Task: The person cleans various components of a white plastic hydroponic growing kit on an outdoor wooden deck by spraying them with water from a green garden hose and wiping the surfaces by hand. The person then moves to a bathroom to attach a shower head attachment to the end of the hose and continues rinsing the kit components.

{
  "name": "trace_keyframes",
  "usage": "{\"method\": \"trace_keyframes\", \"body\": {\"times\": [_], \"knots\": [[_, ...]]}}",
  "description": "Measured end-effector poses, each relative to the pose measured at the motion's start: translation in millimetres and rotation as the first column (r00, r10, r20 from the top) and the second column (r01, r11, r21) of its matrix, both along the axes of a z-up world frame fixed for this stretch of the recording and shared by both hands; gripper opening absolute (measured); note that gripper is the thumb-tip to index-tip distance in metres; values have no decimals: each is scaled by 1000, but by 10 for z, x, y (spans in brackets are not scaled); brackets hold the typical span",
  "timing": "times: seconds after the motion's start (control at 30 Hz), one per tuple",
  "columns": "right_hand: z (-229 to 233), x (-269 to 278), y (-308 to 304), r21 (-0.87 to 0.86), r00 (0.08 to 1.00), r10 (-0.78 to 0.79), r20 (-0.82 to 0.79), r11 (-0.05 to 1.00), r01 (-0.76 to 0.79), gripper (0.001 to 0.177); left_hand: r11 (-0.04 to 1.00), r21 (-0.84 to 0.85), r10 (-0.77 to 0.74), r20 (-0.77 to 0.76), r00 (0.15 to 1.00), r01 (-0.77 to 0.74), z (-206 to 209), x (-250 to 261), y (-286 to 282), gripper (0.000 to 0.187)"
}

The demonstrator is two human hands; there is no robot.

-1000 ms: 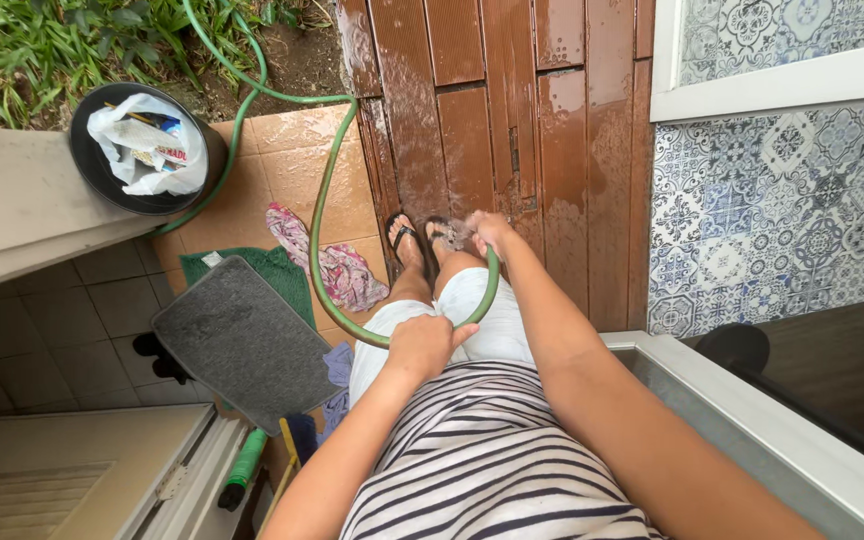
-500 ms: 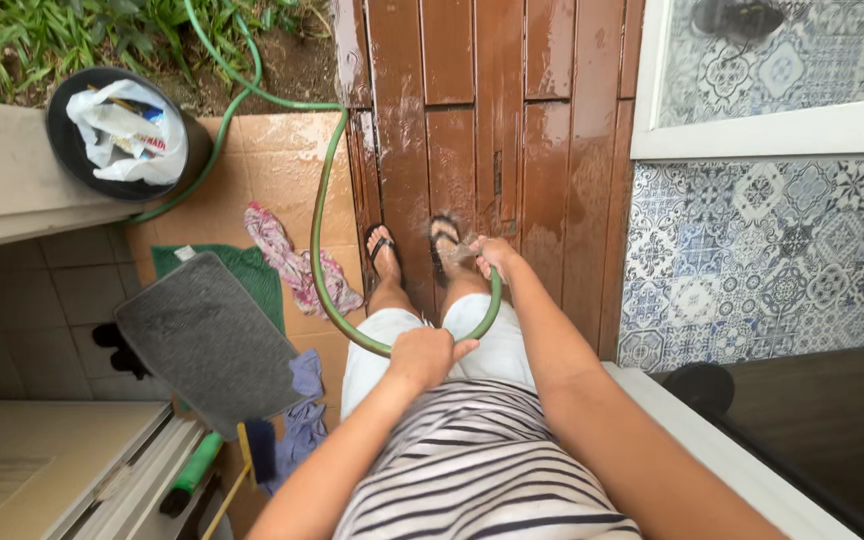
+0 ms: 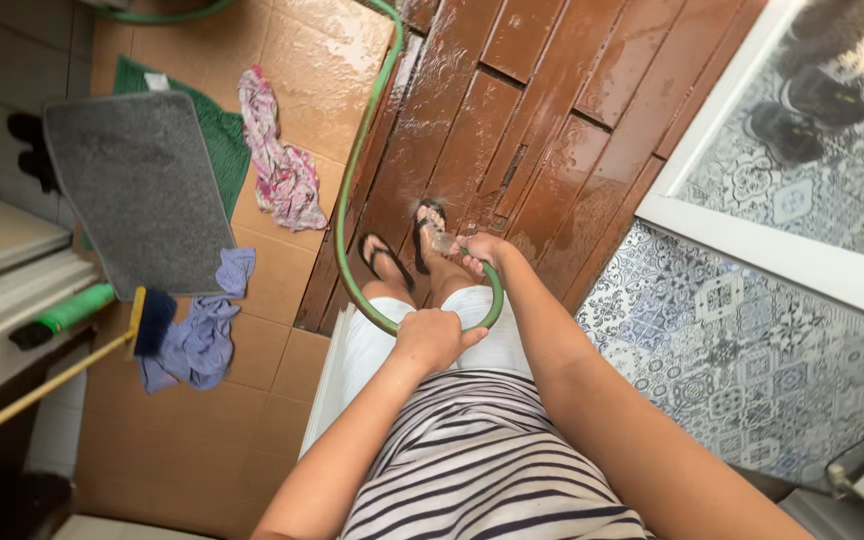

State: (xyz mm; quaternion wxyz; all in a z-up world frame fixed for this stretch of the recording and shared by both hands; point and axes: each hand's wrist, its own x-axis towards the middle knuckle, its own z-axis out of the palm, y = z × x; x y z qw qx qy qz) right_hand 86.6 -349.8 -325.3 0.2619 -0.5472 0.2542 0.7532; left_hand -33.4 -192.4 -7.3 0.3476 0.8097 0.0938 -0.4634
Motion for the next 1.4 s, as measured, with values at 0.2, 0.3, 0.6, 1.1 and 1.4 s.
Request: {"method": "trace_keyframes", "body": {"times": [0.2, 0.3, 0.6, 1.1, 1.4], "knots": [[-79, -196, 114, 26, 996, 89, 32, 996, -90, 36, 1000, -6, -10, -118, 993, 9, -76, -64, -114, 69], [-86, -295, 126, 45, 995, 103, -10, 994, -102, 37, 1000, 5, 23, -130, 991, -22, -31, -170, -112, 67], [-145, -673, 340, 71, 972, 200, -123, 979, -192, 40, 987, 35, 161, -111, 981, -158, 6, -482, -62, 65], [-65, -339, -234, -96, 886, -337, 318, 919, 383, 38, 995, 95, -1, -151, 988, 15, 41, -143, -268, 66], [119, -652, -712, -180, 768, -614, 184, 747, 640, 30, 938, 6, -342, -162, 926, 347, 22, 235, -239, 68]]}}
